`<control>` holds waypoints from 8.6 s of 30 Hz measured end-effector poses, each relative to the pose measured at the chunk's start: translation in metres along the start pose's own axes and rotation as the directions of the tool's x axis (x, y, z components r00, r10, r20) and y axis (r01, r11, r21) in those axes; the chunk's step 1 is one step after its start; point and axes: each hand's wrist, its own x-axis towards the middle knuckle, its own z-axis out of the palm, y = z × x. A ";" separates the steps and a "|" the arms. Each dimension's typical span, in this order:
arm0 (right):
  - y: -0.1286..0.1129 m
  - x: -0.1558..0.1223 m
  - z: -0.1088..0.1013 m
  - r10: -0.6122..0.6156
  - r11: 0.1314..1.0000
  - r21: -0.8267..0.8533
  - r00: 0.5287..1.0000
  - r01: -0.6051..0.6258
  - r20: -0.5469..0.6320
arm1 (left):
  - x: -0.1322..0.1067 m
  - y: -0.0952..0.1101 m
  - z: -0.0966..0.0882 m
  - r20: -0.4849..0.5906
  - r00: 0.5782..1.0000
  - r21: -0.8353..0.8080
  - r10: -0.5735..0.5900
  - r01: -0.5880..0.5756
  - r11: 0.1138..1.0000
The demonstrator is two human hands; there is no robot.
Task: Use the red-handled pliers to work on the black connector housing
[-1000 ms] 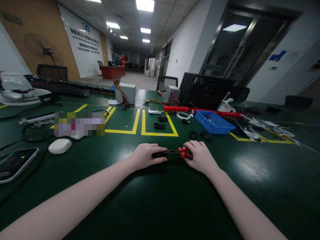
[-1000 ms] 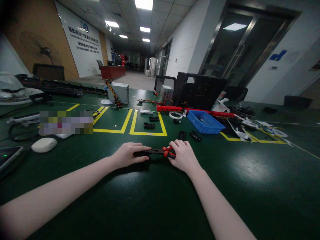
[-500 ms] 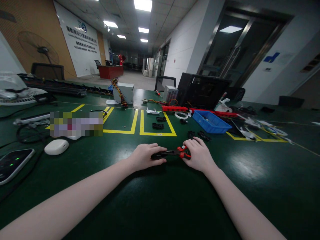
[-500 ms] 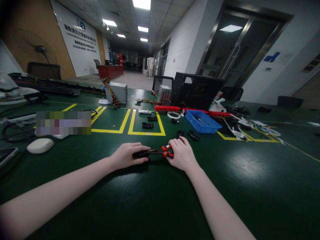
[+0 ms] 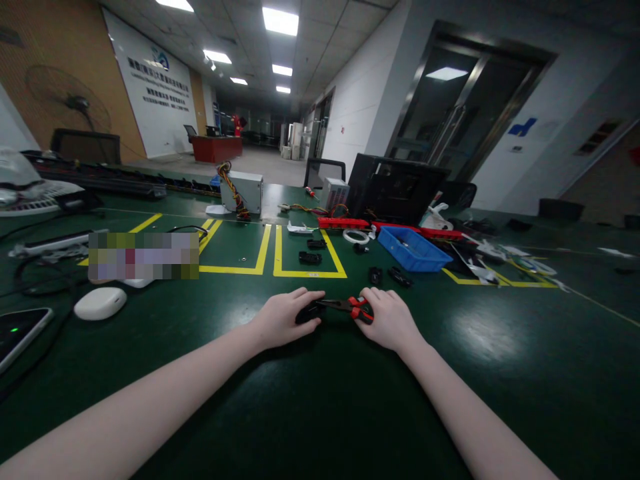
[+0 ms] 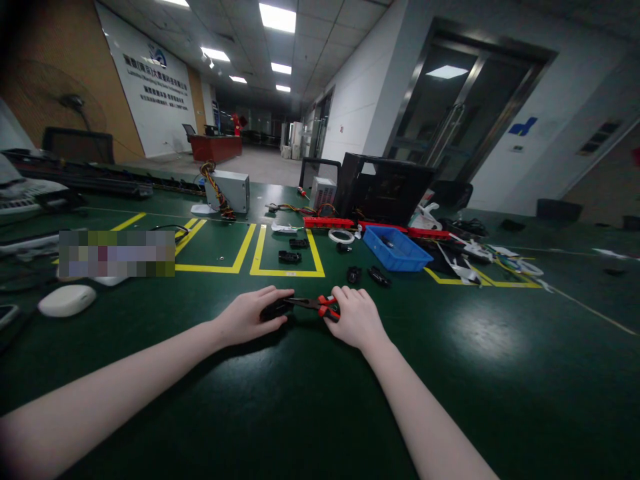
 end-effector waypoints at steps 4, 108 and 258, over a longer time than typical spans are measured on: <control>-0.001 0.001 -0.001 0.015 1.000 -0.003 1.000 -0.015 0.005 | 0.000 0.000 0.000 0.008 1.000 -0.008 -0.007 0.007 1.000; 0.001 0.001 -0.004 -0.077 0.994 0.081 0.997 0.076 0.008 | 0.000 -0.005 0.006 -0.059 0.992 0.064 0.116 -0.112 0.992; -0.001 0.001 -0.002 -0.180 0.969 0.144 0.973 0.201 -0.144 | 0.001 0.001 -0.006 0.070 0.992 -0.091 -0.101 0.107 0.990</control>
